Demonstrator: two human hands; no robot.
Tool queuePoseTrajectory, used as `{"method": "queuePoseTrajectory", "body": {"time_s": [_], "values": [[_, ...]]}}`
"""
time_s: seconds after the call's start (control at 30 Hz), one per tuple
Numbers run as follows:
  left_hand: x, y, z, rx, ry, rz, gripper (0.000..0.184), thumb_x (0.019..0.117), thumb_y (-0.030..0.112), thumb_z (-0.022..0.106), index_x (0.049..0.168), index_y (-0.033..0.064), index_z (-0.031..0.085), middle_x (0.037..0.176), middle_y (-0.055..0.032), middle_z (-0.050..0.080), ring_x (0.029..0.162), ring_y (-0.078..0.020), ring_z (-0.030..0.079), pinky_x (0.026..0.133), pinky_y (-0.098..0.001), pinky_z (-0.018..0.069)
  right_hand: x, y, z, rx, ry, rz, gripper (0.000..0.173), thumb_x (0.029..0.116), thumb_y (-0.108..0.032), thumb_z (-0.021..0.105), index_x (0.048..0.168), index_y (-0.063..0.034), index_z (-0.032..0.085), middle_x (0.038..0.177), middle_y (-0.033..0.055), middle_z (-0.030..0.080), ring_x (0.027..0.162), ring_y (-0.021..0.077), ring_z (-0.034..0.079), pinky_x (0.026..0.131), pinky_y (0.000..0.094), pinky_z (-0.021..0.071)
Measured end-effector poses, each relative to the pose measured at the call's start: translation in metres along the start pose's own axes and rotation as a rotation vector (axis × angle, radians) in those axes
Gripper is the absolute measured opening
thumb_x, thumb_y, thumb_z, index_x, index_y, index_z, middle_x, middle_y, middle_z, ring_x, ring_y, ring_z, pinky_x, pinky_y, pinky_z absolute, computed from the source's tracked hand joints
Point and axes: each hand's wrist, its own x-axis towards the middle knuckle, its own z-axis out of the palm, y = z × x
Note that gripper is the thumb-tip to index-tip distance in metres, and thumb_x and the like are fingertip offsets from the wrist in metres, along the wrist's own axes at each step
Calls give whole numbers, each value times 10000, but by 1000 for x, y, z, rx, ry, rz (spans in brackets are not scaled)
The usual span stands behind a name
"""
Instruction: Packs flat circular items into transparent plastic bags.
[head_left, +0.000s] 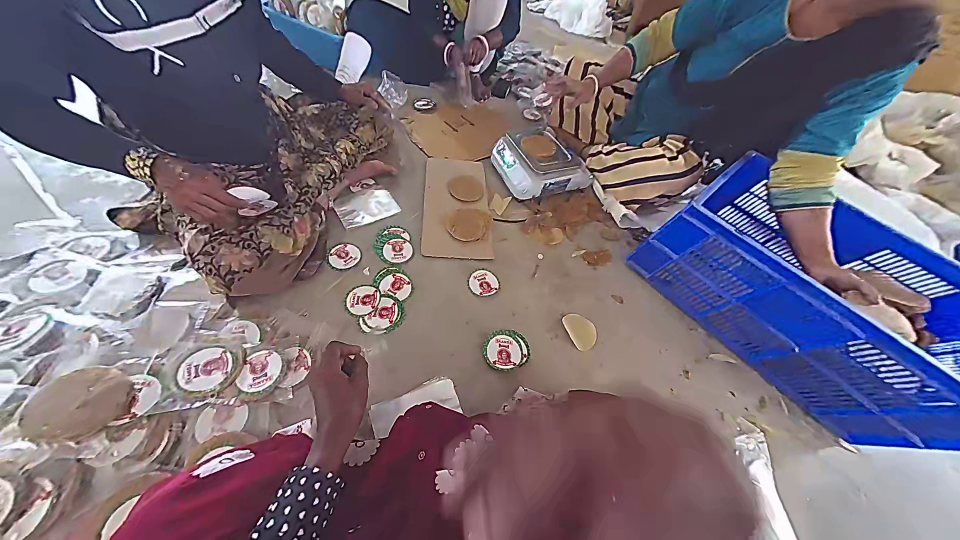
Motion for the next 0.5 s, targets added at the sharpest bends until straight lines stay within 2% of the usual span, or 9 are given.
{"method": "queuePoseTrajectory", "body": {"time_s": [0.07,0.1,0.13,0.17,0.23,0.27,0.33,0.43,0.5], "values": [[3,2,4,13,-4,19,183,972,56,583,1086,-67,656,679,-96,584,554,-179,558,554,-369,504,41,82,-64,-534,147,154,131,918,-185,734,955,-60,724,1019,26,741,969,130,708,855,344,601],[4,3,6,11,-13,18,183,974,50,586,1089,-74,657,686,-112,592,563,-199,566,561,-390,505,56,131,-96,-712,206,317,164,888,-169,785,950,-35,714,966,57,724,901,169,691,814,396,571],[6,3,8,14,-36,-12,179,989,63,592,1099,-63,656,706,-121,611,574,-213,591,575,-410,529,66,181,-125,-819,235,488,212,883,-166,802,990,-14,699,935,99,716,848,220,691,785,448,570],[8,0,11,8,-44,-30,169,992,71,593,1096,-47,654,702,-105,606,563,-196,588,562,-395,531,69,226,-150,-901,215,636,237,899,-139,777,1076,-8,690,966,156,709,877,297,690,809,514,558],[10,-4,15,-21,-35,-35,159,974,64,590,1076,-40,653,676,-78,577,529,-164,550,523,-368,505,66,288,-180,-1055,60,836,416,916,-86,722,1327,-90,658,1182,266,669,1107,465,636,922,646,506],[11,-6,17,-32,-33,-31,156,966,60,588,1068,-41,651,668,-70,567,517,-151,539,510,-354,499,63,311,-188,-1128,-17,883,495,903,-61,711,1385,-144,632,1245,302,620,1167,511,585,918,664,498],[12,-10,20,-46,-27,-26,154,956,65,591,1057,-35,650,652,-51,549,498,-123,524,490,-319,487,60,341,-197,-1245,-110,912,532,876,-39,723,1385,-167,635,1284,341,559,1206,554,525,890,665,499],[16,-13,24,-74,1,-28,146,937,68,596,1033,-25,657,641,-23,543,480,-77,506,464,-261,470,67,357,-206,-1328,-170,987,393,841,-125,790,1221,-75,702,1248,350,567,1208,553,519,869,658,504],[17,-13,26,-89,-2,-49,147,938,76,602,1037,-15,662,649,-18,550,481,-66,512,463,-251,473,68,359,-214,-1316,-192,1004,281,845,-178,797,1077,-32,736,1180,314,616,1167,521,559,863,659,508]]}}
